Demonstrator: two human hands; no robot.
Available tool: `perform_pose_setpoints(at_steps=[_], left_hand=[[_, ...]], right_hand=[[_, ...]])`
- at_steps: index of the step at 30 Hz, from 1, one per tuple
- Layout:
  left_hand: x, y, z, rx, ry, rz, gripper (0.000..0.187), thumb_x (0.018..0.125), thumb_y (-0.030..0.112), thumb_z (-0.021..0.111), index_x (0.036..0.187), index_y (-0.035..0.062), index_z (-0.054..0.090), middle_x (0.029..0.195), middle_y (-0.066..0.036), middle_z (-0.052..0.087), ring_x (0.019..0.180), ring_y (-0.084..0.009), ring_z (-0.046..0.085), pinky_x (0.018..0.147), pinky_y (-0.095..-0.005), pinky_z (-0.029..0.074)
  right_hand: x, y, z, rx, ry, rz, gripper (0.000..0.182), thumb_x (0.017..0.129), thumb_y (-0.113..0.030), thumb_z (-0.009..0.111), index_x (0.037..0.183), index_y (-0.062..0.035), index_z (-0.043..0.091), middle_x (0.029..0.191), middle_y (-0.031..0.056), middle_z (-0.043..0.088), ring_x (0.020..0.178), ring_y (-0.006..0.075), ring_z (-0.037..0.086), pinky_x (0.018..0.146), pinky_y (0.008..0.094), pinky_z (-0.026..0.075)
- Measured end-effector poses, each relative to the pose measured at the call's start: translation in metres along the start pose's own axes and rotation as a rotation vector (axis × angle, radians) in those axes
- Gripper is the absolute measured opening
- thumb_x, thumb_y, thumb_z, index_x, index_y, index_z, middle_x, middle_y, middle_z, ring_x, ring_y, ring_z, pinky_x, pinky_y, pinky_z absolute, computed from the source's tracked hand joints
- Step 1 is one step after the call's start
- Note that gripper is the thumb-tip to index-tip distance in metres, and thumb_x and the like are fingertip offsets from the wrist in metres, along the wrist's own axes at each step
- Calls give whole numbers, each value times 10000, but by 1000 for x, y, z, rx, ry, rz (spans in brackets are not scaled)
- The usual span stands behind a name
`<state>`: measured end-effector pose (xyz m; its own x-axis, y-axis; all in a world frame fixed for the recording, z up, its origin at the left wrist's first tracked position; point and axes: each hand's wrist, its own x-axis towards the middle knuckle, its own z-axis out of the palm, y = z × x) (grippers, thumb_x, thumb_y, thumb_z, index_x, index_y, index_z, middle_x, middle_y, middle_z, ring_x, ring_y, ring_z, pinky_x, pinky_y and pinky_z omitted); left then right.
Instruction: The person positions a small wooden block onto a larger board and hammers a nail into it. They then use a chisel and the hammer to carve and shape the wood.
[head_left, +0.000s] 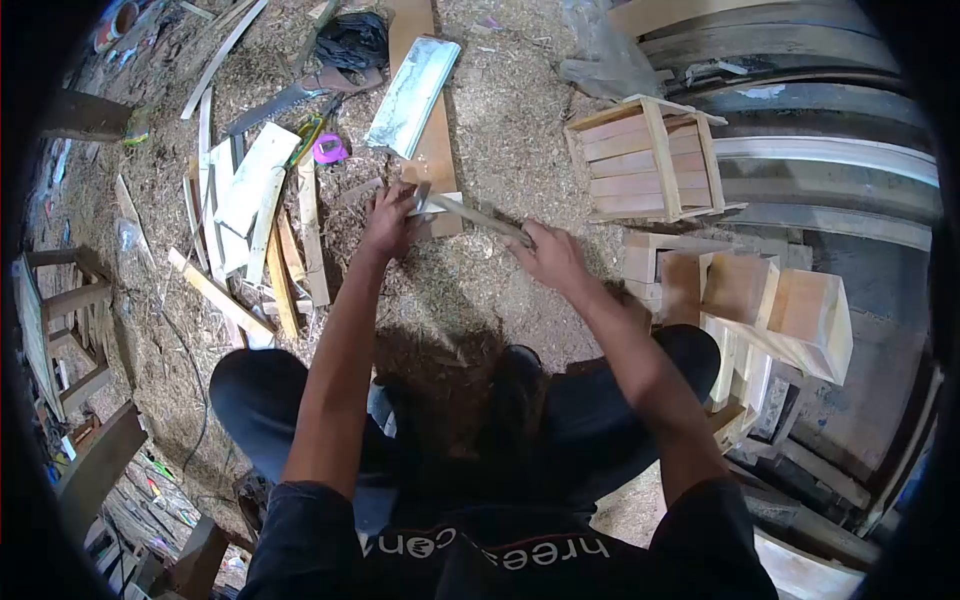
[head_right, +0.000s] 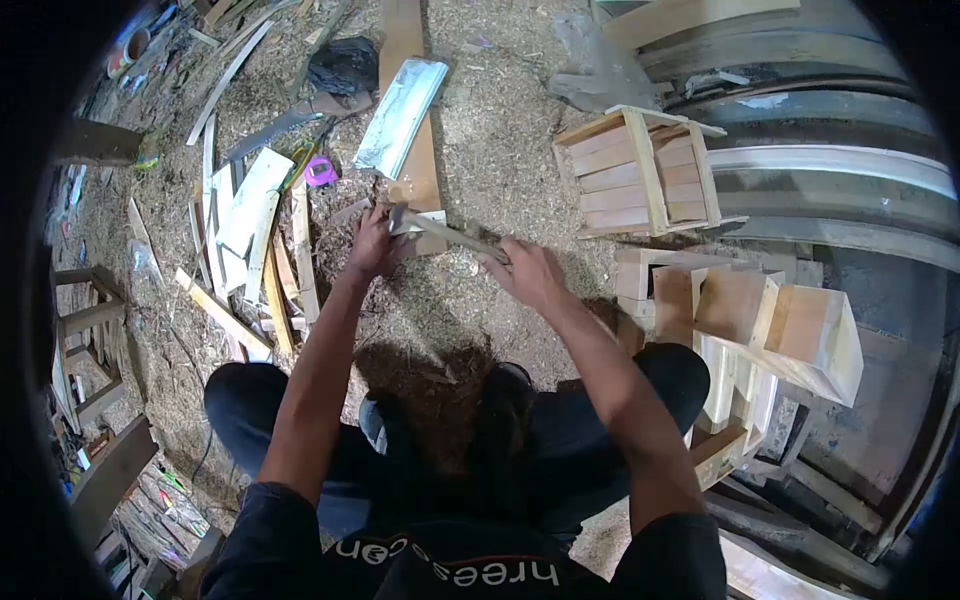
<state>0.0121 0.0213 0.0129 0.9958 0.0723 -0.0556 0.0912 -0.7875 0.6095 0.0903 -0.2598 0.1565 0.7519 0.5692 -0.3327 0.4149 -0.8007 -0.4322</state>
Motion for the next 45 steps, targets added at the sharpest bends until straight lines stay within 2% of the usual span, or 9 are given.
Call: perform_pose_setpoints(at_steps=[3, 5, 6, 8, 10, 23, 26, 32, 45], left_hand=[[-3, 20, -11, 59, -26, -73, 441, 883, 334, 681, 1292, 177, 628, 1364, -106, 495, 1286, -397, 447, 1065, -595, 351], [14, 9, 16, -531, 414, -347, 441, 914, 344, 641, 1257, 67, 629, 1325, -173, 512, 1254, -401, 472, 1037, -551, 398], [29, 14, 12, -301, 458, -396, 509, 950, 374, 577, 1313, 18, 567, 1258, -230, 544, 1178, -407, 530, 976, -510, 456], [38, 27, 27, -76, 443, -448, 521, 960, 385, 549, 1337, 25, 536, 1225, -230, 557, 1132, -409, 555, 936, -508, 475], [40, 34, 33, 196, 432, -481, 539, 976, 408, 497, 1346, 18, 477, 1151, -215, 571, 1050, -405, 593, 869, -500, 505], [43, 37, 27, 6, 319, -554, 485, 968, 353, 481, 1297, -1, 443, 1101, -232, 558, 826, -441, 669, 706, -532, 564], [41, 37, 30, -1, 332, -563, 494, 960, 361, 486, 1292, -3, 449, 1113, -248, 556, 843, -447, 668, 717, -531, 565], [45, 40, 3, -89, 192, -634, 668, 959, 594, 425, 1243, -3, 515, 927, -290, 690, 919, -445, 681, 799, -531, 540], [48, 34, 17, -59, 180, -638, 481, 994, 461, 410, 1151, 16, 502, 906, -284, 686, 841, -456, 683, 753, -553, 537]], right_hand=[[-26, -32, 31, 357, -1, 76, 339, 979, -329, 587, 947, 8, 562, 744, 240, 611, 690, 415, 653, 593, 506, 471], [-50, -63, 64, 594, 182, 109, 292, 1012, -293, 525, 1007, -2, 552, 737, 243, 615, 692, 443, 641, 598, 513, 469], [-50, -72, 73, 541, 175, 204, 280, 1018, -283, 506, 1032, -6, 547, 735, 252, 612, 695, 461, 630, 599, 511, 470], [-60, -86, 95, 484, 160, 313, 270, 1025, -273, 488, 1057, -11, 541, 733, 260, 609, 698, 479, 619, 601, 509, 470], [-63, -85, 126, 551, 430, 262, 304, 1028, -303, 481, 1021, -6, 547, 694, 259, 592, 693, 502, 601, 594, 515, 463], [-73, -78, 141, 512, 166, 398, 413, 1046, -370, 419, 933, 14, 523, 696, 281, 576, 715, 513, 608, 607, 537, 439], [-72, -69, 152, 504, 245, 323, 401, 1043, -368, 431, 935, 9, 516, 665, 265, 566, 669, 505, 603, 573, 525, 438], [-74, -81, 148, 503, 190, 353, 443, 1053, -377, 408, 894, 23, 509, 652, 246, 536, 641, 458, 589, 590, 497, 435], [-75, -69, 159, 404, 256, 304, 421, 1051, -370, 413, 879, 0, 518, 639, 226, 532, 628, 467, 572, 582, 492, 433]])
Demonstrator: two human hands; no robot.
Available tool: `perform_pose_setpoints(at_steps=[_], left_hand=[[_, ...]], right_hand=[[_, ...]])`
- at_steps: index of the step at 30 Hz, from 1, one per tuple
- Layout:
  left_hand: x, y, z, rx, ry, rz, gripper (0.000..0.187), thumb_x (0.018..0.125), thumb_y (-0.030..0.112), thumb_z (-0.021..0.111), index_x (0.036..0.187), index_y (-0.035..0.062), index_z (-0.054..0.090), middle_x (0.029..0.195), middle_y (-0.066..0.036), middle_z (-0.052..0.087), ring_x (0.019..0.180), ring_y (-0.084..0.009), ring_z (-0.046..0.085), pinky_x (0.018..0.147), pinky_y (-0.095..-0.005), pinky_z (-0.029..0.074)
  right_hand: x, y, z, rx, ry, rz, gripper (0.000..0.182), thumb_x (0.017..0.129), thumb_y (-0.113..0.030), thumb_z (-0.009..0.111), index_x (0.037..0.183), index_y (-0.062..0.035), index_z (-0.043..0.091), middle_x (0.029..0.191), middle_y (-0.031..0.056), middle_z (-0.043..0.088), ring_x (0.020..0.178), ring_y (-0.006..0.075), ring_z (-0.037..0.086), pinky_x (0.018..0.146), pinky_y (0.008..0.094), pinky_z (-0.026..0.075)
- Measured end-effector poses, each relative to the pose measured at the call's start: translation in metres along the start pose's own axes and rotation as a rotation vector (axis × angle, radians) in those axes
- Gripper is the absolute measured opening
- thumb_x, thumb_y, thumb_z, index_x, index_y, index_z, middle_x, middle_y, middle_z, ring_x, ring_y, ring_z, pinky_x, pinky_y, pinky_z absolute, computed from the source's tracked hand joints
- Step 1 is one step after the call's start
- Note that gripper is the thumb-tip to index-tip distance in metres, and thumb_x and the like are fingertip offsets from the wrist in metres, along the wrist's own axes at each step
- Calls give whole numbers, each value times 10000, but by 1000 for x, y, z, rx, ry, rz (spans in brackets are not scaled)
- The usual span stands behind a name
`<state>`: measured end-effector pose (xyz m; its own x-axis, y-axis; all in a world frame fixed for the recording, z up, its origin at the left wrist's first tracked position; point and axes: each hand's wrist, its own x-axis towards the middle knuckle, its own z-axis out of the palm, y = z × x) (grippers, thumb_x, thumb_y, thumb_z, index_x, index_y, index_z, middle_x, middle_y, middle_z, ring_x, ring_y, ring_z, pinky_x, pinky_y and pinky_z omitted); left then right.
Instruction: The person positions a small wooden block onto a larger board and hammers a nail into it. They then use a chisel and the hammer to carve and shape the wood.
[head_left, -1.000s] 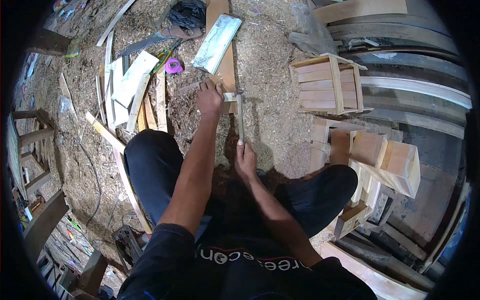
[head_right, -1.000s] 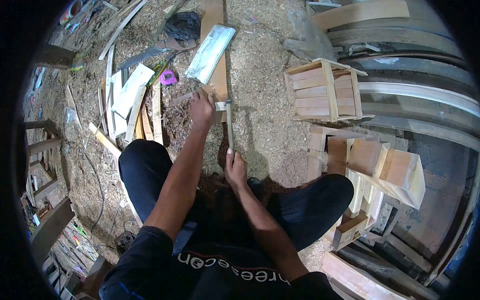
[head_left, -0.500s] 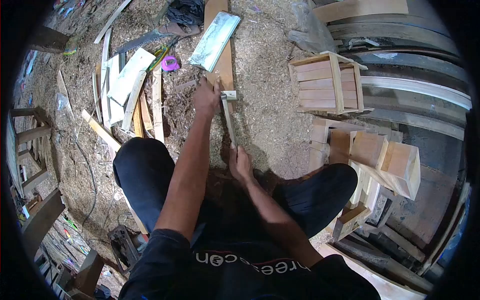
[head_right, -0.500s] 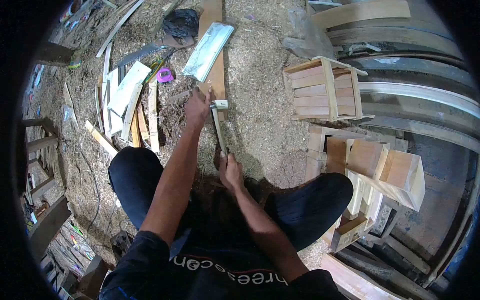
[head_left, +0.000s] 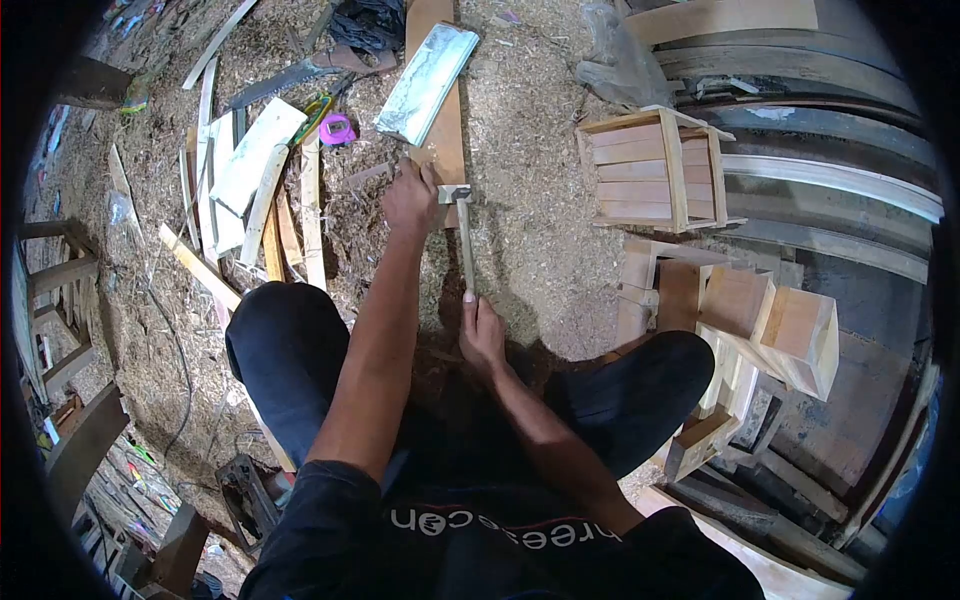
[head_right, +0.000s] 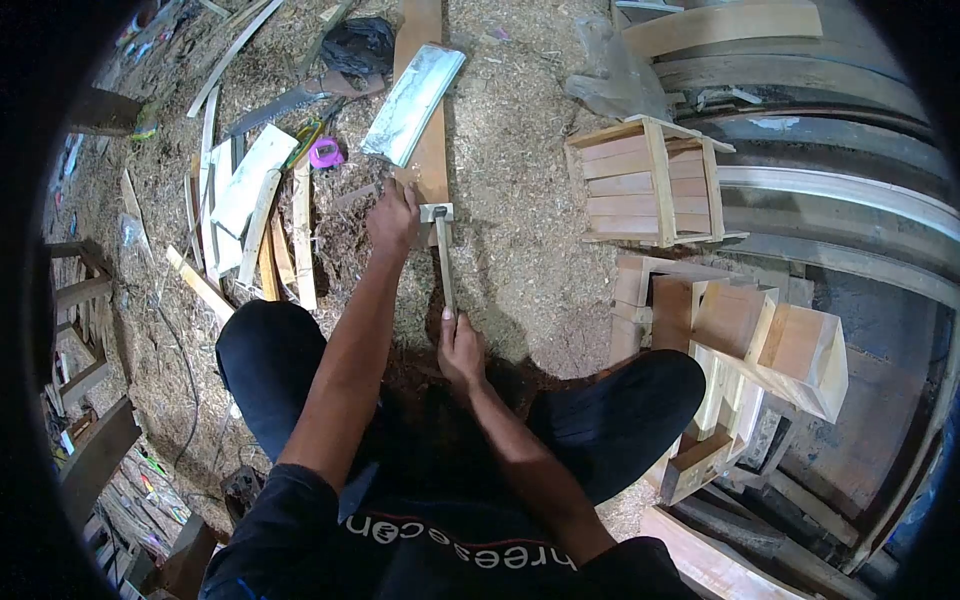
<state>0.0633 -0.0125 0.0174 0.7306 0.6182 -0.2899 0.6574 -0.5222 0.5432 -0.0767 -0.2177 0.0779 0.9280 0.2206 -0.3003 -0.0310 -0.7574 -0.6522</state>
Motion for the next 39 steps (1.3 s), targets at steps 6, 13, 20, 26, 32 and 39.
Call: perform_pose_setpoints(at_steps=[6, 13, 20, 26, 32, 39], left_hand=[[-5, -4, 4, -51, 29, 25, 432, 1001, 423, 396, 1140, 26, 495, 882, -279, 687, 828, -455, 683, 733, -560, 532], [-1, -3, 3, -20, 34, 0, 384, 1009, 372, 403, 1091, 12, 508, 856, -281, 683, 794, -472, 672, 705, -561, 529], [2, -3, -1, -42, -34, -27, 432, 1014, 426, 362, 1159, 36, 478, 1000, -294, 676, 886, -463, 676, 783, -559, 523], [3, -5, 3, -36, -11, 5, 411, 1014, 406, 387, 1141, 27, 480, 903, -299, 678, 822, -481, 672, 731, -568, 528], [0, -4, 4, -20, 76, 56, 412, 1012, 389, 406, 1161, 14, 490, 839, -299, 677, 777, -487, 666, 697, -573, 525], [-2, -4, 0, -2, 1, 67, 405, 1020, 402, 357, 1166, 38, 459, 977, -291, 685, 824, -500, 664, 749, -570, 527]], right_hand=[[5, -23, -13, 175, 92, -47, 393, 1041, -365, 429, 932, -4, 540, 697, 271, 584, 701, 514, 594, 585, 553, 437], [1, 2, -10, 73, 56, 30, 383, 1036, -347, 442, 935, 10, 537, 680, 288, 581, 705, 523, 598, 590, 559, 461], [10, 37, -14, -48, -17, -59, 400, 997, -415, 519, 954, -19, 558, 664, 276, 582, 682, 508, 613, 578, 559, 468], [91, 19, -117, -267, -356, -81, 418, 939, -492, 597, 987, -78, 626, 669, 198, 634, 640, 401, 661, 581, 494, 527], [150, 21, -164, -576, -479, -466, 380, 925, -472, 615, 990, -98, 637, 714, 171, 666, 660, 378, 674, 612, 494, 539], [146, 16, -169, -634, -484, -617, 359, 947, -432, 577, 997, -80, 624, 734, 170, 676, 675, 391, 675, 620, 488, 554]])
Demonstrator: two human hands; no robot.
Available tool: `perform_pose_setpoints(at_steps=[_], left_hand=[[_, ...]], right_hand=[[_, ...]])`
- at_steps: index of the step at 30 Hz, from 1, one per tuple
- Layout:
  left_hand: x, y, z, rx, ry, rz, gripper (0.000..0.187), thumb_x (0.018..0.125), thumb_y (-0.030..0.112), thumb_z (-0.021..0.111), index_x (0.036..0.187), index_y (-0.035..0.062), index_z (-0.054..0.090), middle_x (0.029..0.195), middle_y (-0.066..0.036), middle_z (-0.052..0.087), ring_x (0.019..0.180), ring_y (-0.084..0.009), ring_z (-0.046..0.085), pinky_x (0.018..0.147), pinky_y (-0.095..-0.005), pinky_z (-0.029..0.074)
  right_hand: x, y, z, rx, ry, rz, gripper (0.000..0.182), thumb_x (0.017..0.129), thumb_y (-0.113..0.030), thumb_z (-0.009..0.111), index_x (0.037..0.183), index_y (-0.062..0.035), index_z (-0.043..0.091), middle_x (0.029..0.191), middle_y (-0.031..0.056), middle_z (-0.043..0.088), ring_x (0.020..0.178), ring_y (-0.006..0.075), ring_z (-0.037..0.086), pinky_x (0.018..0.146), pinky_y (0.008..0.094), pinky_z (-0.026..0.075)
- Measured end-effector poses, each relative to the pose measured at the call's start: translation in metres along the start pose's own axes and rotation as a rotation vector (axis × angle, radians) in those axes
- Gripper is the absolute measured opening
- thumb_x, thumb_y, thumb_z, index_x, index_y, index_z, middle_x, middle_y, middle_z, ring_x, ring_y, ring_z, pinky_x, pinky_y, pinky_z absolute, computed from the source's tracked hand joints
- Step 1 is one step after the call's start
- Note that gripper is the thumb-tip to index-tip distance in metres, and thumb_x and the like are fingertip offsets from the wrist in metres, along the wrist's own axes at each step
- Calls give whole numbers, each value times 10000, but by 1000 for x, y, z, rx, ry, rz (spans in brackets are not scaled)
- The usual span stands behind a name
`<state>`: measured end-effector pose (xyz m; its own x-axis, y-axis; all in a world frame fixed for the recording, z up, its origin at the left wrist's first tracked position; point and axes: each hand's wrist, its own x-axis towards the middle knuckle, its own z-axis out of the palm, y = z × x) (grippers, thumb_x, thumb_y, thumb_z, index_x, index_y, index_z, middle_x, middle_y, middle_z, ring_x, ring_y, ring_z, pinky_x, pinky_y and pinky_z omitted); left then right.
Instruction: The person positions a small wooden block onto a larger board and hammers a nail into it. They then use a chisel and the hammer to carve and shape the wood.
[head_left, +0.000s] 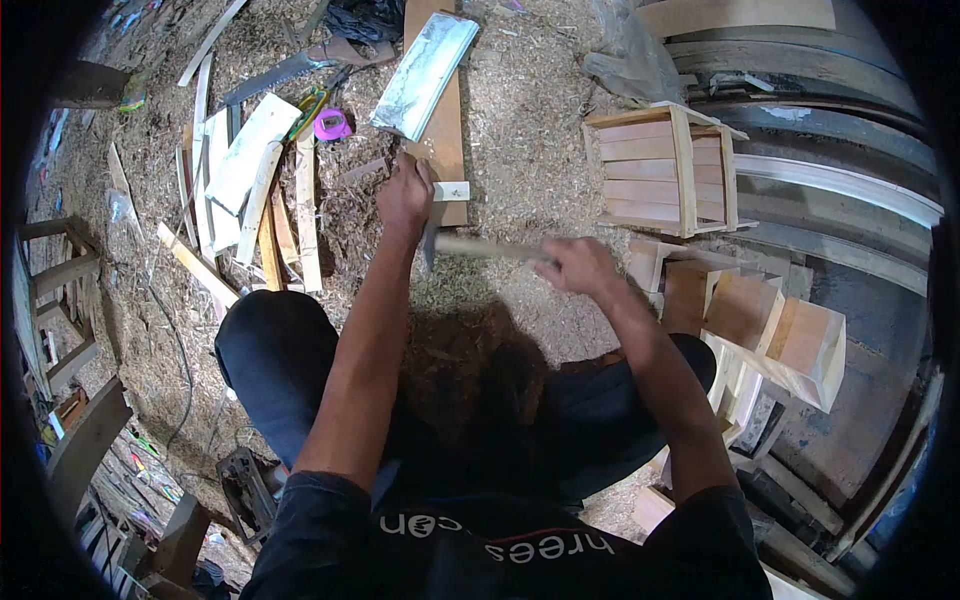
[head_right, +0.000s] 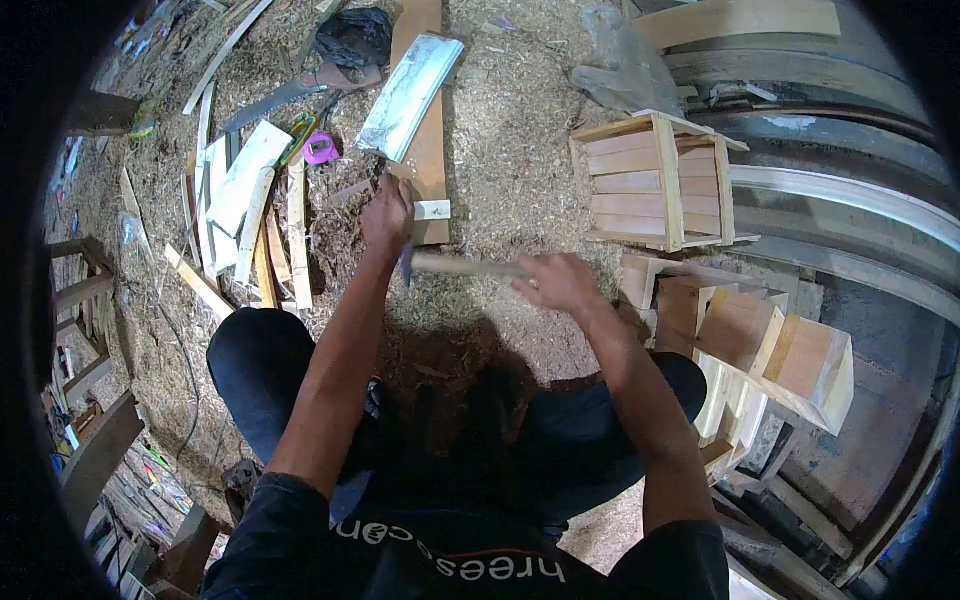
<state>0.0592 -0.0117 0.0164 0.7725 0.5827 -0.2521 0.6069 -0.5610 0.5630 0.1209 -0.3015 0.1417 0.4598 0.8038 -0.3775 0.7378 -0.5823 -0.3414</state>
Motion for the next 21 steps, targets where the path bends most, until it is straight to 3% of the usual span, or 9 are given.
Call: perform_pose_setpoints(at_steps=[1, 3, 5, 7, 9, 11, 13, 17, 21], left_hand=[[0, 0, 1, 2, 0, 1, 405, 1020, 402, 357, 1166, 38, 459, 977, -291, 684, 824, -500, 664, 749, -570, 527], [1, 1, -1, -14, 19, -1, 378, 1016, 387, 393, 1151, 41, 464, 869, -299, 676, 793, -495, 657, 703, -593, 507], [4, 0, -4, -22, 15, -9, 404, 1015, 396, 380, 1184, 38, 457, 946, -295, 676, 818, -493, 660, 729, -582, 515], [-6, 2, 0, -36, -18, -19, 431, 1015, 406, 367, 1217, 35, 450, 1022, -291, 676, 843, -491, 664, 755, -572, 523], [1, 1, -2, -17, -27, -10, 469, 1015, 416, 359, 1275, 33, 434, 1047, -298, 669, 850, -488, 664, 757, -567, 526], [4, -5, 3, 25, -42, -19, 487, 1015, 414, 359, 1311, 32, 420, 1013, -295, 676, 839, -486, 666, 751, -564, 527], [1, 0, 1, -27, 31, -7, 359, 1026, 387, 370, 1122, 50, 448, 895, -309, 671, 809, -512, 646, 714, -604, 502], [-1, 3, -2, -33, 26, 2, 362, 1027, 382, 369, 1148, 50, 449, 895, -310, 672, 806, -513, 649, 715, -603, 507], [3, -1, 2, -5, -3, -33, 446, 1013, 406, 377, 1252, 36, 455, 933, -283, 688, 829, -482, 667, 730, -571, 521]], right_hand=[[2, 3, -4, 2, 2, 0, 359, 947, -432, 577, 997, -80, 624, 734, 170, 676, 675, 391, 675, 620, 488, 554], [6, 13, -14, 254, 84, 599, 346, 934, -435, 592, 1002, -98, 631, 727, 171, 675, 676, 394, 677, 610, 489, 559], [0, 26, -12, 109, 112, 486, 351, 927, -454, 596, 1007, -114, 637, 701, 177, 668, 665, 390, 680, 600, 489, 563], [-13, 19, -6, 8, 132, 36, 377, 933, -474, 584, 1001, -107, 638, 660, 188, 651, 656, 391, 681, 597, 481, 564], [-10, 20, -2, -85, 27, 31, 398, 930, -479, 589, 1017, -93, 632, 670, 181, 656, 654, 382, 683, 596, 478, 564], [-4, 23, 10, 115, 74, 450, 401, 927, -481, 588, 1031, -96, 623, 682, 172, 665, 669, 385, 684, 609, 499, 561], [-5, 26, 1, 105, 92, 316, 404, 927, -481, 588, 1031, -92, 618, 689, 175, 667, 676, 382, 686, 615, 503, 561], [-8, 26, 8, -76, 51, -9, 402, 930, -478, 585, 1015, -86, 612, 726, 193, 674, 698, 378, 693, 629, 513, 559], [-4, 20, 12, -16, 105, 303, 383, 926, -480, 591, 1019, -108, 614, 764, 181, 685, 711, 374, 696, 632, 514, 559]])
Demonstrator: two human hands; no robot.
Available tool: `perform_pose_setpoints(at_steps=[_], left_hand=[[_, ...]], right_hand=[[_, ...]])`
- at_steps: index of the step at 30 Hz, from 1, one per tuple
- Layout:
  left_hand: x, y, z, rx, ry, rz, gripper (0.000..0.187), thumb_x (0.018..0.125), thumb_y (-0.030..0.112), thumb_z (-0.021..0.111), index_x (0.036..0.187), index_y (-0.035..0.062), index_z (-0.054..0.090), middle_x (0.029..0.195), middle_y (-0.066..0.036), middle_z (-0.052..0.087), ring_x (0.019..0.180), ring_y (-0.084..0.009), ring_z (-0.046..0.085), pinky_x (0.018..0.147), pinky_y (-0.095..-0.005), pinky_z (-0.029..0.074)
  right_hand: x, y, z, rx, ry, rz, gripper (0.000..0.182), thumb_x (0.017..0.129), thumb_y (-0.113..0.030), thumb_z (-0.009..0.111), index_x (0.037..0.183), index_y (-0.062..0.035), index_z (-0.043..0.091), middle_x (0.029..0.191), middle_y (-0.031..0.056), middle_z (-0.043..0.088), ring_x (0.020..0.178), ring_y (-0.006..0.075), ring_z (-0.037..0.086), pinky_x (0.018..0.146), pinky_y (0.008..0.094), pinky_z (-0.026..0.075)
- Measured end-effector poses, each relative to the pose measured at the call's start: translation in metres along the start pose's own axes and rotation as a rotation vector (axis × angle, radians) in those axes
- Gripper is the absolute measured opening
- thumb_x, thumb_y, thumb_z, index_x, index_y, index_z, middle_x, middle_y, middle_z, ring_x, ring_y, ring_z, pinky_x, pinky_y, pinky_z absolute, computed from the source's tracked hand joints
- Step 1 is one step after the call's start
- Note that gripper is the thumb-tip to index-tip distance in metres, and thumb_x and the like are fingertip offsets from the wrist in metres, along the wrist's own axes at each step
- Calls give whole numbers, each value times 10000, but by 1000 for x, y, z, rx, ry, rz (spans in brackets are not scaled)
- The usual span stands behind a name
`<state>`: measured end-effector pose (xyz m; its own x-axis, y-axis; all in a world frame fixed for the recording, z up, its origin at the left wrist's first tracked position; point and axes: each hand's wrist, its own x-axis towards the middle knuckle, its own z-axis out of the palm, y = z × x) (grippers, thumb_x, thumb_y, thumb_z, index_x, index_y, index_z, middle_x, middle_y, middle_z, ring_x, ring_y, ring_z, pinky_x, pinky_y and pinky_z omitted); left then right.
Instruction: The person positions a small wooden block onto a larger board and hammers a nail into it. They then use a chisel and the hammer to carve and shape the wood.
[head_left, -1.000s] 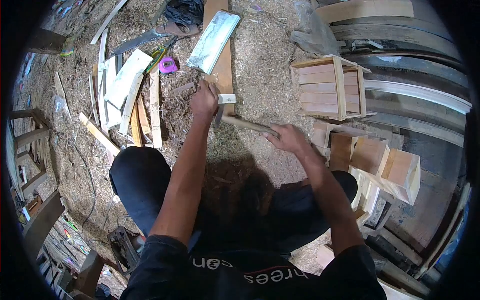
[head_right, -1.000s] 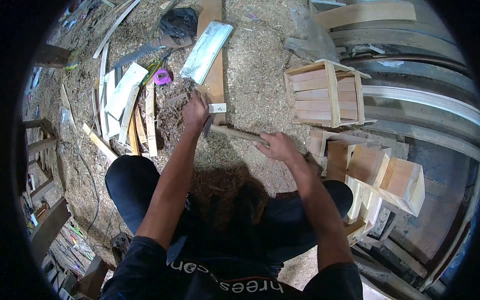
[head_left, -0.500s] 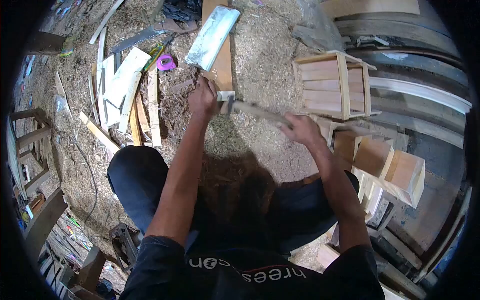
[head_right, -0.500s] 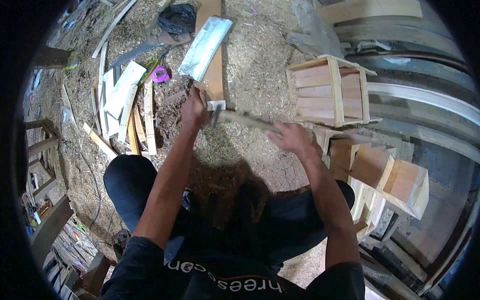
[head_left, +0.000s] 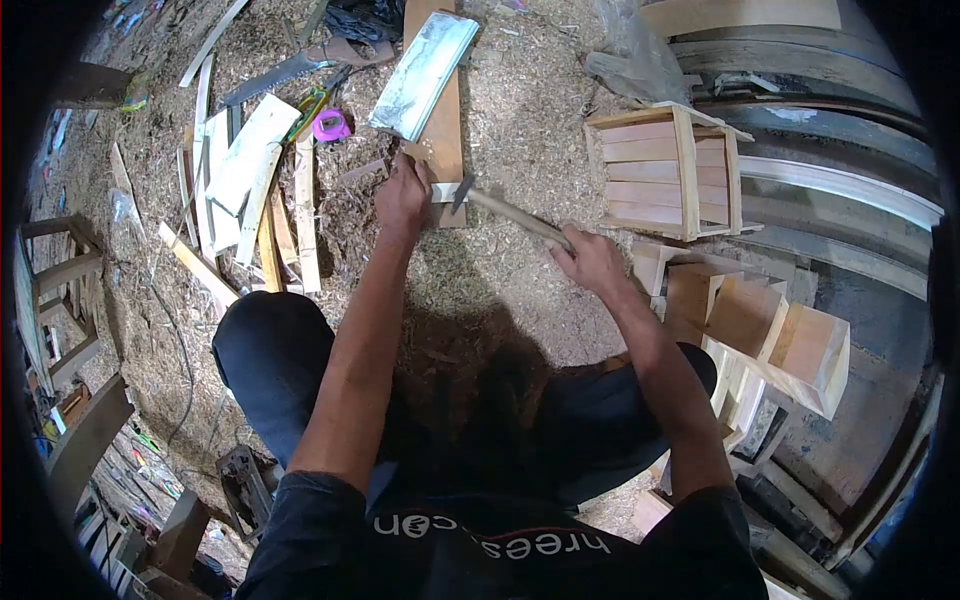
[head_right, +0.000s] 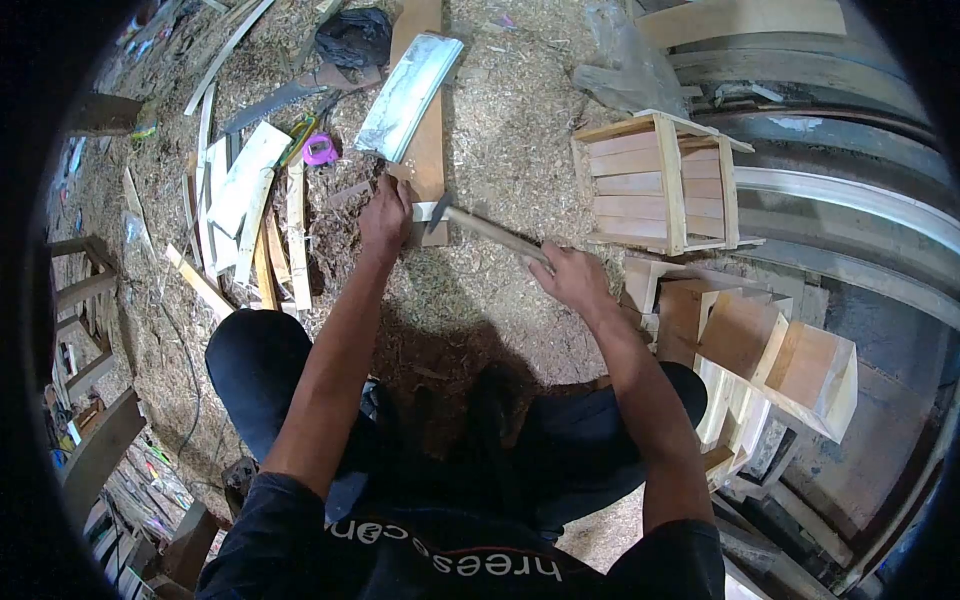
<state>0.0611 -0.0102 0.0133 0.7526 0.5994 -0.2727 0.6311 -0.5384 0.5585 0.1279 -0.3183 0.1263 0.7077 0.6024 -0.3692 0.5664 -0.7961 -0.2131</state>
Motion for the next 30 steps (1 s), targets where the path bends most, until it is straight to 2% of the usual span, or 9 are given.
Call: perform_pose_setpoints(at_steps=[3, 6, 9, 12, 16, 19, 22, 26, 30], left_hand=[[-2, -1, -1, -22, 22, 49, 390, 1011, 399, 386, 1158, 47, 465, 914, -284, 686, 811, -487, 664, 715, -576, 521], [-1, 1, 0, 8, 19, 20, 357, 1011, 397, 387, 1092, 57, 458, 907, -290, 681, 793, -487, 664, 692, -576, 523], [-1, -2, 3, -30, 30, 38, 368, 1023, 389, 386, 1121, 42, 459, 870, -304, 673, 793, -510, 649, 699, -587, 510], [-4, 2, 0, -18, 62, 57, 368, 1019, 392, 395, 1122, 43, 450, 857, -300, 675, 784, -506, 652, 691, -583, 514], [3, 0, 4, 22, 8, -14, 369, 1008, 398, 390, 1139, 61, 463, 937, -289, 683, 815, -493, 665, 708, -574, 526], [1, 2, -1, 1, -10, -10, 376, 1008, 402, 387, 1130, 54, 465, 943, -293, 681, 831, -487, 668, 718, -569, 528], [4, -3, 7, -24, 22, 16, 384, 1009, 400, 385, 1139, 48, 466, 936, -296, 680, 821, -492, 665, 717, -571, 527], [4, -2, 1, -17, -18, 30, 421, 1011, 403, 388, 1172, 19, 448, 920, -300, 679, 812, -506, 656, 717, -579, 522], [1, 1, -1, -5, -1, 34, 426, 1011, 398, 390, 1175, 9, 445, 909, -306, 678, 808, -501, 660, 717, -575, 525]], right_hand=[[-4, 3, 0, 38, -62, -213, 373, 924, -485, 589, 1028, -127, 614, 768, 174, 686, 718, 389, 692, 641, 529, 553], [0, -6, 7, -13, 16, -124, 327, 903, -416, 647, 973, -98, 619, 755, 134, 682, 645, 375, 673, 564, 489, 540], [-6, -13, 10, 35, -151, -157, 373, 931, -498, 580, 1019, -137, 612, 717, 161, 670, 662, 374, 684, 605, 498, 556], [-4, -12, 27, 27, 37, -75, 364, 952, -489, 563, 1021, -136, 614, 673, 128, 658, 576, 327, 668, 562, 478, 552], [-27, -45, 21, 250, -91, -61, 389, 985, -436, 541, 1059, -61, 613, 607, 136, 621, 522, 326, 643, 531, 465, 540], [-41, -90, 39, 519, -217, 98, 410, 1003, -418, 518, 1030, -18, 605, 597, 174, 599, 524, 379, 625, 529, 487, 509], [-58, -134, 76, 723, 217, 241, 451, 1026, -419, 468, 992, 15, 585, 626, 227, 582, 604, 458, 611, 560, 525, 463], [-67, -165, 130, 721, 302, 347, 412, 1027, -384, 468, 991, 8, 588, 667, 258, 599, 681, 478, 626, 590, 534, 476], [-61, -173, 137, 749, 339, 342, 396, 1034, -364, 441, 1005, 0, 594, 709, 276, 612, 713, 491, 628, 601, 554, 477]])
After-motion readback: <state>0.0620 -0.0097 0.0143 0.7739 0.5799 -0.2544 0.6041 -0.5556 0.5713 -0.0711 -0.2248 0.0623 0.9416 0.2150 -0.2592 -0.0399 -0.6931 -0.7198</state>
